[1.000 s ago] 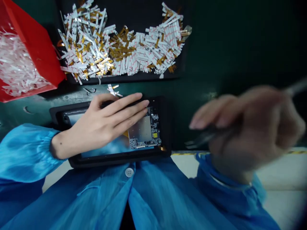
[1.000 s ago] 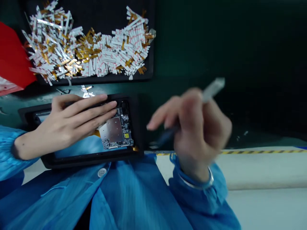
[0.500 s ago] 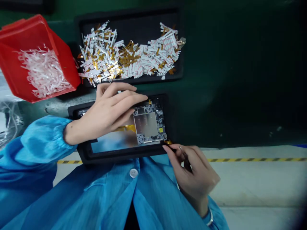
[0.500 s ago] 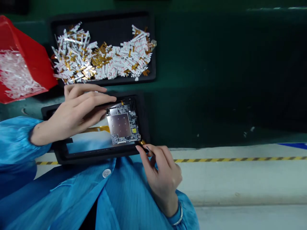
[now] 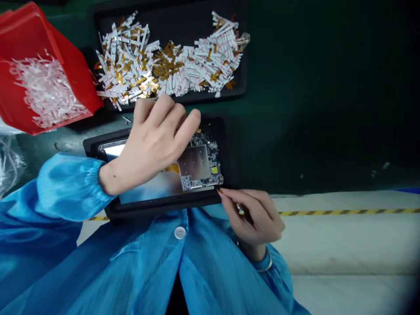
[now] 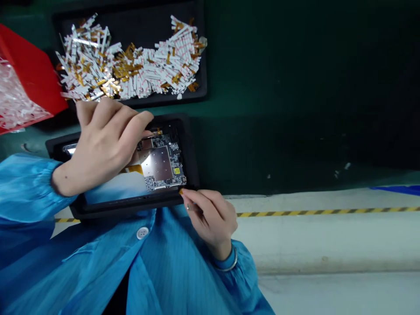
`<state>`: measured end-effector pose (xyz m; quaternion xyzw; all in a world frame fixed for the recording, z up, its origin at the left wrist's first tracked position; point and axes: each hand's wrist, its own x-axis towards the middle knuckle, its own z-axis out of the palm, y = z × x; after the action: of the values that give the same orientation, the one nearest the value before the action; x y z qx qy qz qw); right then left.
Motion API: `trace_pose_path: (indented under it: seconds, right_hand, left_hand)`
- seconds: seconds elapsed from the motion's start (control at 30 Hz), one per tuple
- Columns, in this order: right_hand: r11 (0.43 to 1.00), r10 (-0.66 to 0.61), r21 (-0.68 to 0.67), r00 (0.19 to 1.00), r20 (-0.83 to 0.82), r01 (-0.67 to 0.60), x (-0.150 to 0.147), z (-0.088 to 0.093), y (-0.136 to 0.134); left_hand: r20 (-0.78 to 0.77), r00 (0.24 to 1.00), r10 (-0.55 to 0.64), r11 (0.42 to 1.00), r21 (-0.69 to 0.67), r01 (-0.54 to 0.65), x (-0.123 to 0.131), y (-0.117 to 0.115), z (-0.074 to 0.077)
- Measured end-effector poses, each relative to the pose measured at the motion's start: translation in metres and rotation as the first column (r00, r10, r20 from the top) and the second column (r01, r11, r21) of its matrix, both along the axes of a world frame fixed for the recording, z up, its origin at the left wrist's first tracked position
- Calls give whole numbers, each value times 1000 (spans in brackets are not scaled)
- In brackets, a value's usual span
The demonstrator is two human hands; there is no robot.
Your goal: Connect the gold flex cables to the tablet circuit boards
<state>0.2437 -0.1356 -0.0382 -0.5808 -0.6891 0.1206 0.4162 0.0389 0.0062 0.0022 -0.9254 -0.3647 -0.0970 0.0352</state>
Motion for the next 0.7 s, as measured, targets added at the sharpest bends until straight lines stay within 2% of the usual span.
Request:
trace_pose_path:
  seconds: [0.1, 0.17, 0.27, 0.37, 0.5, 0.57, 0.7]
  right_hand:
    - [987, 123, 89, 984, 132, -135, 16, -4, 5]
    - [955, 251, 108, 947, 200, -276, 25, -2, 11]
    - [889, 394, 111, 866, 309, -444, 35, 5, 22]
    - [870, 417, 103, 831, 367, -482, 38, 10, 29]
    - [868, 411, 148, 853, 322, -474, 36, 9, 30]
    - [876, 371, 198, 876, 307, -440, 34, 7, 30]
    - [868, 399, 165, 856, 328, -468, 32, 8, 33]
  left_hand:
    - [-54, 998, -9, 1000, 16, 10, 8, -8, 12]
    - [-61, 995, -74, 997, 20, 75, 13, -16, 17]
    - [36, 977, -211, 960, -181, 214, 19, -25, 18]
    - [136, 965, -226, 887, -381, 261, 21, -27, 10]
    - [187, 961, -205, 856, -443, 268, 25, -23, 3]
    - [235, 958, -161, 829, -495, 261, 25, -20, 4]
    - [389, 921, -12, 716, -639, 279, 18, -16, 13]
